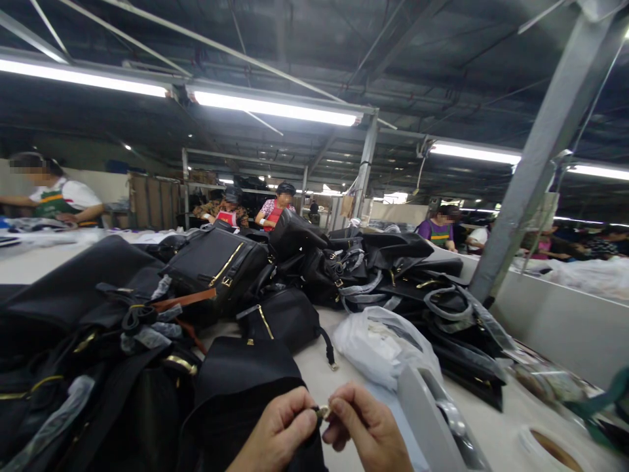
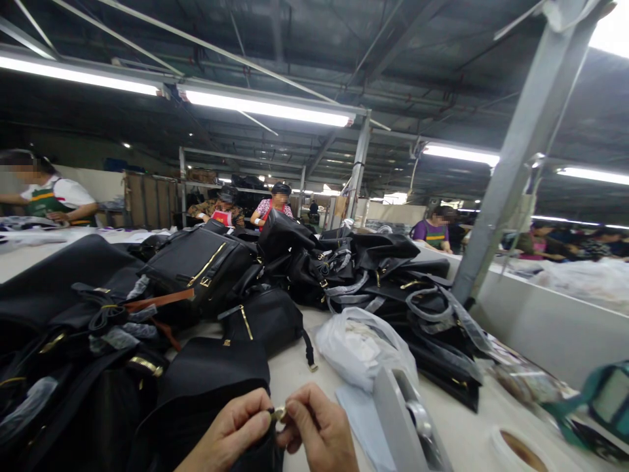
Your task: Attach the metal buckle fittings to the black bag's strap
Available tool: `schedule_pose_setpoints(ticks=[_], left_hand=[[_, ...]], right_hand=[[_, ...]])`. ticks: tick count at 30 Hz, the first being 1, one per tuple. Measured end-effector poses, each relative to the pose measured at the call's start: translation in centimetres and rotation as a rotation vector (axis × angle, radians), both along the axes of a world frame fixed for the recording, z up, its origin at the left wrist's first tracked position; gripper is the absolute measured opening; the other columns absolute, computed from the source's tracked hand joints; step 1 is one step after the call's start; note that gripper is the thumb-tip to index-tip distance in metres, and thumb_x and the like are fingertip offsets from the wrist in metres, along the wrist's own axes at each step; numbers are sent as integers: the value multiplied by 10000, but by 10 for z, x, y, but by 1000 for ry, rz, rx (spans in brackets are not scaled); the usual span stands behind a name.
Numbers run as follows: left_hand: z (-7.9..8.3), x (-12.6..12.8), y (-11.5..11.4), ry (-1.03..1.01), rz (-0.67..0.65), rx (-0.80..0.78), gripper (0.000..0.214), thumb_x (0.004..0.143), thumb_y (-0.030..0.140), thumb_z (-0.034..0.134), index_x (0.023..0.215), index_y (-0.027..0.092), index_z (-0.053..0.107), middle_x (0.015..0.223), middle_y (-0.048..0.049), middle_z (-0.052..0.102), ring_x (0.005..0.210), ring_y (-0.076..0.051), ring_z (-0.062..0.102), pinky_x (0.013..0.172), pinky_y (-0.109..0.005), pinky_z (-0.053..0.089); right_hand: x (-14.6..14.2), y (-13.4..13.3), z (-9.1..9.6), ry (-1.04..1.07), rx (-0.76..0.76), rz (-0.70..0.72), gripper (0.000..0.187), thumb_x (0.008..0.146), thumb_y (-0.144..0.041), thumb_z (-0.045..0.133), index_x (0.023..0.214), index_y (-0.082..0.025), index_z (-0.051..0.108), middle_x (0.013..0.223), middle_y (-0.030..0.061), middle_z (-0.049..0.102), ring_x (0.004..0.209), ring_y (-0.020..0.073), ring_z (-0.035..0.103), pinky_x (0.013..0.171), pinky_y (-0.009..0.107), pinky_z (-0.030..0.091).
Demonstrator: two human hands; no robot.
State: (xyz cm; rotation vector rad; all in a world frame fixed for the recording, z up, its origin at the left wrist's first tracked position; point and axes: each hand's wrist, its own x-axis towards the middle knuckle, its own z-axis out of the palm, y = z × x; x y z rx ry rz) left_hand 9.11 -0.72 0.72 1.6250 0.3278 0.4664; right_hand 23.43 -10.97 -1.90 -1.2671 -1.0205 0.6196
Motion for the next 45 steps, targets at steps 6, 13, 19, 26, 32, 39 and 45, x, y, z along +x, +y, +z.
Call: schedule_pose_setpoints(ticks=[6,13,19,26,32,39,45], left_hand=[[-2,-1,0,-17,18,-31,618,690,817,570,655,211,459,599,72,329,602,-123,269,599,-285,240],[-2,0,1,-5,15,-52,595,706,789,585,656,213,446,607,77,318,589,-116,245,577,-281,225],[2,0,-2,-29,1,-36,598,706,791,586,646,214,440,621,69,326,601,-119,254,584,-279,233],[2,-1,-3,44,16,72,616,721,820,514,669,209,449,650,49,354,622,-133,307,599,-290,246],[-4,-1,-1,5,23,-42,602,704,797,574,656,215,431,613,69,318,618,-125,268,601,-284,230],[-2,-2,-1,-6,-35,-176,576,693,752,640,674,211,443,605,78,330,576,-105,234,571,-274,201],[-4,0,0,-33,-43,-90,602,695,786,602,654,212,427,616,80,311,594,-110,231,580,-267,231]], right_hand=[[3,-7,0,-117,62,-95,421,967,-558,510,870,-184,678,715,62,746,544,158,684,498,217,548],[12,-11,4,-957,406,-147,273,925,-95,564,1131,-249,655,991,78,756,856,202,741,720,213,593],[5,-3,8,-1231,331,-286,201,974,-127,427,882,-220,579,691,28,658,518,167,636,499,236,469],[10,1,9,-1066,276,-327,238,992,-158,372,801,-235,492,640,-18,552,509,136,598,482,223,427],[17,-9,9,-878,293,-133,239,980,-156,475,1173,-235,591,938,50,697,691,139,694,628,196,564],[17,-12,8,-1326,393,-170,340,931,-51,530,1243,-169,597,966,111,769,748,219,745,635,264,579],[14,-9,21,-1435,436,-226,234,999,-103,409,1046,-153,632,778,51,738,553,177,657,491,297,426]])
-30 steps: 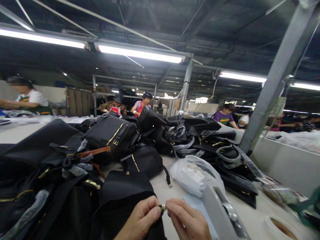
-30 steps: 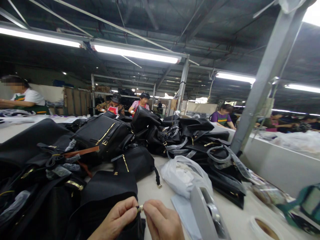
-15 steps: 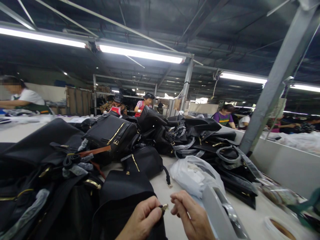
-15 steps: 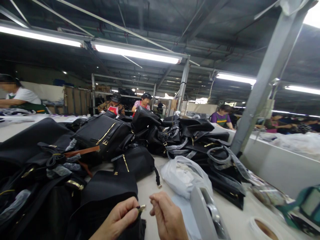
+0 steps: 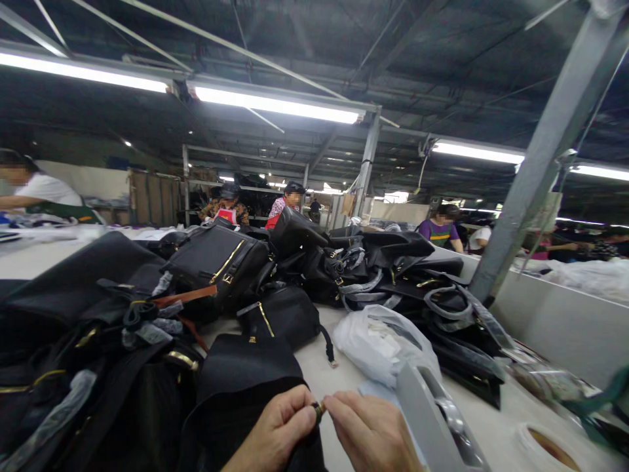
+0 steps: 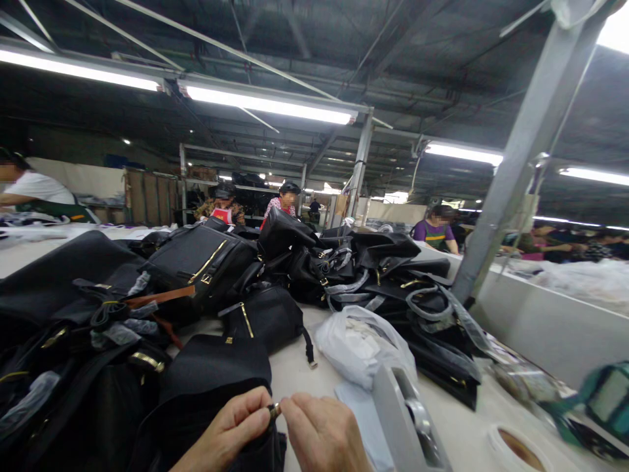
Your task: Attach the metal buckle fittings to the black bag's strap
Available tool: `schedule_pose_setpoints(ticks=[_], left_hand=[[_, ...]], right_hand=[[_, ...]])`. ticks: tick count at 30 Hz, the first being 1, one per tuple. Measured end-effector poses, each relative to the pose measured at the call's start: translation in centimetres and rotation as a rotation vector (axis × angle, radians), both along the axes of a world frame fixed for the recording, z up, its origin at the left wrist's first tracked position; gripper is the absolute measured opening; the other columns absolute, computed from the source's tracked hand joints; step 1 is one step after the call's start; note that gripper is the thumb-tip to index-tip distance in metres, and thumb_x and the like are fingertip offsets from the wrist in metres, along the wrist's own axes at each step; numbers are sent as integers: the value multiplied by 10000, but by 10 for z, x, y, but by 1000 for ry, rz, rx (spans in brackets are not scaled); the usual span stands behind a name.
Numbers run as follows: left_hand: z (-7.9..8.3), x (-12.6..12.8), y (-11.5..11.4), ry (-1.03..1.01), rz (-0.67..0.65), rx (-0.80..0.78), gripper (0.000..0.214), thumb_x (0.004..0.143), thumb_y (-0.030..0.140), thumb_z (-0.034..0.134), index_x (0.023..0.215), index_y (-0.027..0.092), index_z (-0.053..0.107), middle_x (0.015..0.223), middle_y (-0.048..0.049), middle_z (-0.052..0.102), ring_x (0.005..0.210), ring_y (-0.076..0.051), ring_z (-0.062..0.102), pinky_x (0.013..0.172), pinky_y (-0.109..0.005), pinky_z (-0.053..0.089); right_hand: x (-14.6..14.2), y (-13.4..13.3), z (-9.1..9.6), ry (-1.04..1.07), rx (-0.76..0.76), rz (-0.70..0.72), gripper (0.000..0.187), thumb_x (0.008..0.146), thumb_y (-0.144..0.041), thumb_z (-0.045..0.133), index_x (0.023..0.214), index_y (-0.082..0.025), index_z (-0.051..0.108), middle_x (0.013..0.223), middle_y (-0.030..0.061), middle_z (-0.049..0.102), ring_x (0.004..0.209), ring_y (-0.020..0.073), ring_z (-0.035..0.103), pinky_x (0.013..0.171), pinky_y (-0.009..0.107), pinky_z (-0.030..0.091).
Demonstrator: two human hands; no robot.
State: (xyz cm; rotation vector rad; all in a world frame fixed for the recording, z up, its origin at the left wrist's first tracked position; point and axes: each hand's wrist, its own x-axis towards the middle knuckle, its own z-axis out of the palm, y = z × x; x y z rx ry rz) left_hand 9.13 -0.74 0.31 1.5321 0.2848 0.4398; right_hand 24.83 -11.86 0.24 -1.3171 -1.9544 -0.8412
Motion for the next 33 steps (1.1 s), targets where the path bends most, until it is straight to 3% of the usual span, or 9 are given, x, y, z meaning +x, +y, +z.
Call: schedule_pose_setpoints(ticks=[3,7,10,13,16,21,25,29,33], left_hand=[[-2,1,1,4,5,59,600,722,791,563,651,214,413,626,76,309,606,-115,248,592,-266,254],[-13,3,4,11,24,238,542,813,735,480,689,208,442,665,49,357,635,-134,326,613,-275,281],[-28,7,6,17,116,479,403,898,548,443,690,204,475,687,26,404,678,-159,397,648,-288,290],[-42,11,5,39,244,627,264,887,360,475,675,205,504,678,25,419,690,-165,417,666,-290,283],[-48,12,5,28,292,611,229,871,336,489,681,209,496,689,21,436,685,-163,428,657,-287,292],[-47,11,8,-21,212,404,429,912,584,435,696,214,446,644,36,396,593,-131,365,571,-265,289],[-43,10,13,-56,118,277,551,851,744,421,715,210,437,619,64,335,555,-106,296,533,-249,255],[-41,9,13,-62,83,210,563,828,756,457,708,207,431,629,66,333,573,-104,304,540,-242,257],[-50,10,12,-74,150,350,473,908,636,429,716,206,463,643,51,387,580,-115,361,560,-250,300]], right_hand=[[-4,2,3,-7,9,-27,276,1011,-130,386,892,-195,626,642,3,645,474,165,559,483,313,337],[-5,4,2,144,-72,-87,289,931,-88,393,745,-219,572,614,-9,577,488,142,545,500,293,311],[-2,3,4,268,-211,-75,254,855,-73,388,721,-212,553,621,-18,571,481,111,541,487,263,302],[1,2,8,419,-375,-64,204,819,-110,400,715,-205,548,607,-24,554,499,113,533,492,246,311],[4,0,9,681,-530,-59,162,823,-184,425,703,-210,531,555,-46,489,491,122,501,491,235,333],[11,-11,10,1011,-649,-12,188,860,-310,456,734,-200,542,576,-49,488,477,126,531,489,223,395],[20,-18,5,870,-658,-11,301,918,-346,468,690,-191,589,627,8,607,575,158,616,565,239,447],[22,-17,-6,587,-400,23,228,881,-131,400,807,-198,604,787,39,660,729,164,664,653,231,486],[14,-15,-7,444,-337,25,214,881,-71,462,893,-224,613,765,0,681,700,144,671,662,215,495]])
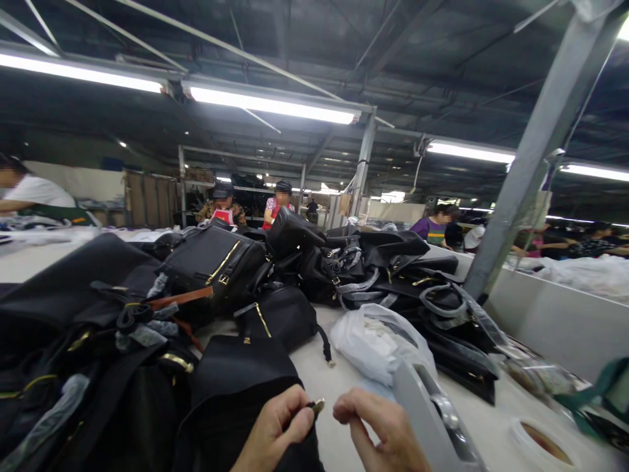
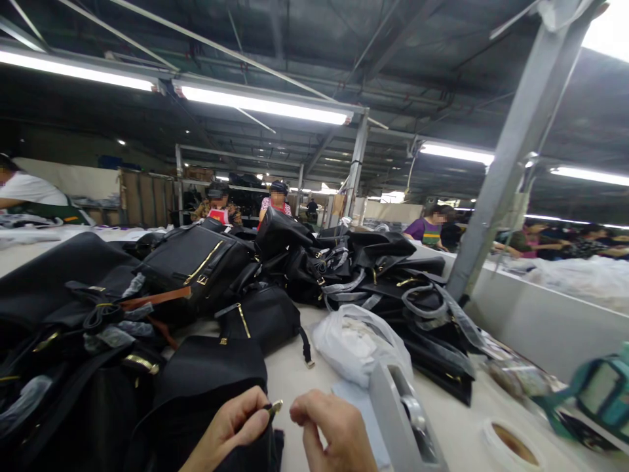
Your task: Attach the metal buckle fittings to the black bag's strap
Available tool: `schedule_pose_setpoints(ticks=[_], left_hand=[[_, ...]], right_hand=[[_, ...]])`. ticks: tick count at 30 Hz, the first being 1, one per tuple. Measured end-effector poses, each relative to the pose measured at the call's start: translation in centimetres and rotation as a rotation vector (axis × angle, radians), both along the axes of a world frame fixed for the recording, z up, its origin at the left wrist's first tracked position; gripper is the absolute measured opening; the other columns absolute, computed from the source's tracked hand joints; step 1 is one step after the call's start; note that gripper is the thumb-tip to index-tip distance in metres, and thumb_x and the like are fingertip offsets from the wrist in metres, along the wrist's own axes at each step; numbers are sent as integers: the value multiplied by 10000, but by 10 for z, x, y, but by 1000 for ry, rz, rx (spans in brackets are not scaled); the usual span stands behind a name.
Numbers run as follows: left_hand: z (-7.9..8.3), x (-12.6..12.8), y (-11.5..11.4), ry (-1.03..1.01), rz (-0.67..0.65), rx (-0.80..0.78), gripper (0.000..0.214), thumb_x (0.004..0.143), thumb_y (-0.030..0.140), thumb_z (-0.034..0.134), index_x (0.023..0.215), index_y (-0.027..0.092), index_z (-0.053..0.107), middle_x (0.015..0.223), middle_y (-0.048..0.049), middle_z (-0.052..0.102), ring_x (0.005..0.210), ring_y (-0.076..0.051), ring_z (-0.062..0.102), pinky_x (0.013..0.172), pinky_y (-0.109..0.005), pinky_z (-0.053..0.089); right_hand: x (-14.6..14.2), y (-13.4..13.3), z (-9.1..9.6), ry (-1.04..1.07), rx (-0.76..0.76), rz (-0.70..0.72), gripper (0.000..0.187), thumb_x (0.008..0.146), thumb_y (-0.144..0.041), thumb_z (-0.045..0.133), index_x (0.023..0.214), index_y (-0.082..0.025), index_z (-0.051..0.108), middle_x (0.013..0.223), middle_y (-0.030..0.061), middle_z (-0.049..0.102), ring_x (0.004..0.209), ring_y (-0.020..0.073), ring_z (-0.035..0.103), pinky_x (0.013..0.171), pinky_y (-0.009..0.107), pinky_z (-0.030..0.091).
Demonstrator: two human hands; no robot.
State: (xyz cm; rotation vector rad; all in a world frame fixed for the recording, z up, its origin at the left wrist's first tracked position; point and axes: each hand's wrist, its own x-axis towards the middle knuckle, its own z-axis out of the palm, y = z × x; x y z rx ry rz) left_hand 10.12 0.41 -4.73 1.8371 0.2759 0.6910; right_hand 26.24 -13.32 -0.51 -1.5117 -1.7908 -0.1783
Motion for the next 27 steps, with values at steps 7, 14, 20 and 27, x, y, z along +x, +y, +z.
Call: schedule_pose_setpoints(ticks=[7,14,20,27], left_hand=[[-22,10,-3,-120,465,872,299,916,124,369,686,223,532,556,38,526,589,-145,474,679,-281,389],[4,10,-8,-328,616,1151,459,996,169,293,580,222,481,429,53,442,475,-141,392,689,-289,409],[26,1,-13,-284,561,1284,434,1023,175,287,703,212,577,466,58,498,478,-133,440,750,-292,425],[26,2,-13,-317,553,1261,450,1035,184,276,703,209,579,468,60,491,489,-127,439,782,-282,405]], right_hand=[[-13,8,6,548,-146,19,281,1006,-365,471,1031,-199,697,867,63,738,759,186,709,695,250,557],[-8,6,5,337,-142,49,270,987,-368,524,923,-196,722,815,51,712,760,180,677,698,247,505],[-8,4,24,-255,-204,36,336,1022,-201,383,874,-181,685,760,48,689,660,173,664,570,269,408],[-18,11,19,-627,97,-124,365,888,-30,346,657,-210,563,578,20,576,487,171,560,493,329,283]])
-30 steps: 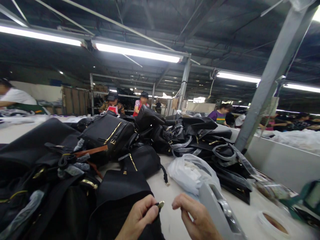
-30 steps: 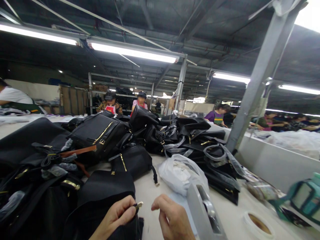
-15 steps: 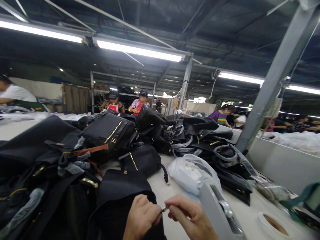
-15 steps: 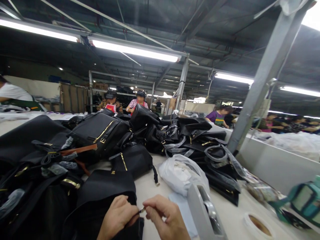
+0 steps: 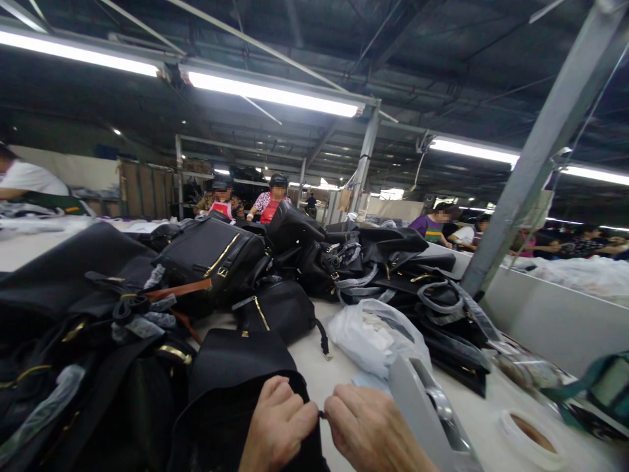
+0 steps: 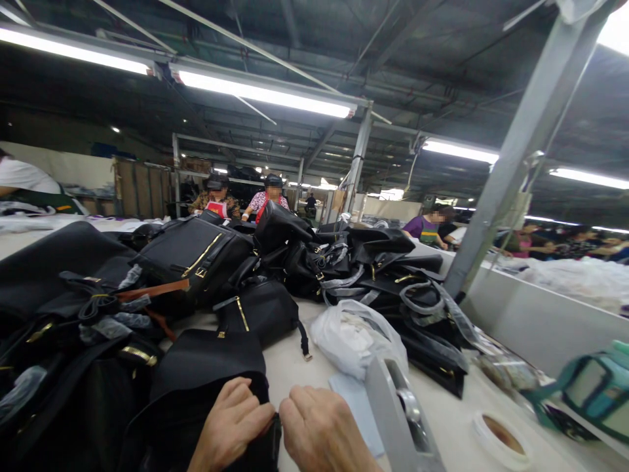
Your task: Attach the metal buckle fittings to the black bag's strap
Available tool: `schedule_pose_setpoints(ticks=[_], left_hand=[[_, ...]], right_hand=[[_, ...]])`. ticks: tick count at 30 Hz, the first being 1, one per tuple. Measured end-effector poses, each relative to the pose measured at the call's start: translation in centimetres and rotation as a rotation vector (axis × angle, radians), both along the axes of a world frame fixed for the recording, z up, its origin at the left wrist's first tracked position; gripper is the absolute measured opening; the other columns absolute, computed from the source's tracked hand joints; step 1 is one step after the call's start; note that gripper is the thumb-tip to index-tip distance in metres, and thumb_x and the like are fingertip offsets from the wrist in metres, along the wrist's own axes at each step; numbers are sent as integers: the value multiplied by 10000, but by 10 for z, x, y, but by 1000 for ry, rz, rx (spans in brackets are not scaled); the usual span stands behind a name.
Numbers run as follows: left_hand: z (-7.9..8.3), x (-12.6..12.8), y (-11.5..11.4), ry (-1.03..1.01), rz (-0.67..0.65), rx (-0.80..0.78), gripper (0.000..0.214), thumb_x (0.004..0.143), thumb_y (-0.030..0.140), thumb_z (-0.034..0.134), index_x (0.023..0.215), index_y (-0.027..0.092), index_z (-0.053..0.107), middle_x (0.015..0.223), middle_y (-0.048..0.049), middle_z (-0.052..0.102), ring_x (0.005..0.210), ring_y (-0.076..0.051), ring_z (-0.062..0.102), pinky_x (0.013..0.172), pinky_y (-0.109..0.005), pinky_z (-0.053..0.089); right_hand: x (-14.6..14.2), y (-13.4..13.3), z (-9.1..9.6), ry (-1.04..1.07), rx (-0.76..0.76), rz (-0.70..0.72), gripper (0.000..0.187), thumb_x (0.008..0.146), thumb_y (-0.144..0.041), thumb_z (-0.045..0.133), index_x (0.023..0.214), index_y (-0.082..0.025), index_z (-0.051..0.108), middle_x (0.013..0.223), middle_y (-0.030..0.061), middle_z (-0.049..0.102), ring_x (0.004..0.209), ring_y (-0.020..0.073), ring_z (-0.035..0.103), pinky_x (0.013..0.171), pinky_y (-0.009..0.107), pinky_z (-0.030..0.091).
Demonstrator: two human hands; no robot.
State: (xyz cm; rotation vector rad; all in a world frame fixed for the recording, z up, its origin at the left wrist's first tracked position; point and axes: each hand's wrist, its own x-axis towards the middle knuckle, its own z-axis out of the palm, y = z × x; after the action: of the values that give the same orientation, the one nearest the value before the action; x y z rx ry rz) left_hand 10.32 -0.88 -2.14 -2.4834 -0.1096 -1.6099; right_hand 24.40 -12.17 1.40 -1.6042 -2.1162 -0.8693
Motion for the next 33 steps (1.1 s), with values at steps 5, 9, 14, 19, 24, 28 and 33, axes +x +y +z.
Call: schedule_pose_setpoints(ticks=[5,9,14,19,24,28,33], left_hand=[[4,-4,-3,-7,-15,11,395,1029,177,306,786,198,618,479,65,515,492,-123,451,817,-289,412],[4,-6,-6,-39,-30,31,381,1013,145,309,811,182,630,492,56,526,501,-123,467,836,-305,443],[5,-8,-7,-32,-19,54,344,1009,148,336,832,168,630,505,53,531,505,-116,475,828,-319,476],[6,-8,-7,-15,-9,72,332,998,118,334,839,178,618,493,60,528,499,-111,477,821,-311,490],[3,-7,-6,-25,-24,60,342,999,118,334,824,174,623,495,59,520,497,-112,471,845,-303,462],[5,-8,-7,-20,-23,47,358,1001,126,323,813,177,623,494,57,520,499,-114,474,842,-298,461],[-3,-3,-4,-45,-26,5,371,1006,139,315,787,199,609,477,59,515,493,-121,461,795,-297,471]], right_hand=[[11,-2,-13,859,-207,-60,306,973,-275,329,895,-161,602,690,38,618,572,178,632,543,278,451],[7,-6,-9,1463,-518,34,418,874,-505,520,1015,-133,650,699,37,653,575,171,646,543,260,512],[-2,-6,-5,1452,-524,2,190,777,-331,654,755,-147,697,574,36,691,546,172,674,549,237,521],[2,-6,-14,1557,-509,29,192,751,-342,700,734,-153,677,589,36,711,539,176,696,522,231,540],[3,-6,-19,1731,-554,72,270,738,-392,768,770,-143,666,654,35,719,606,182,722,545,231,557],[1,-5,-20,1783,-530,77,264,732,-372,769,762,-141,644,653,28,711,586,165,709,524,217,545],[3,-1,-25,1810,-522,84,349,713,-459,786,756,-150,629,646,14,688,559,165,695,509,230,538]])
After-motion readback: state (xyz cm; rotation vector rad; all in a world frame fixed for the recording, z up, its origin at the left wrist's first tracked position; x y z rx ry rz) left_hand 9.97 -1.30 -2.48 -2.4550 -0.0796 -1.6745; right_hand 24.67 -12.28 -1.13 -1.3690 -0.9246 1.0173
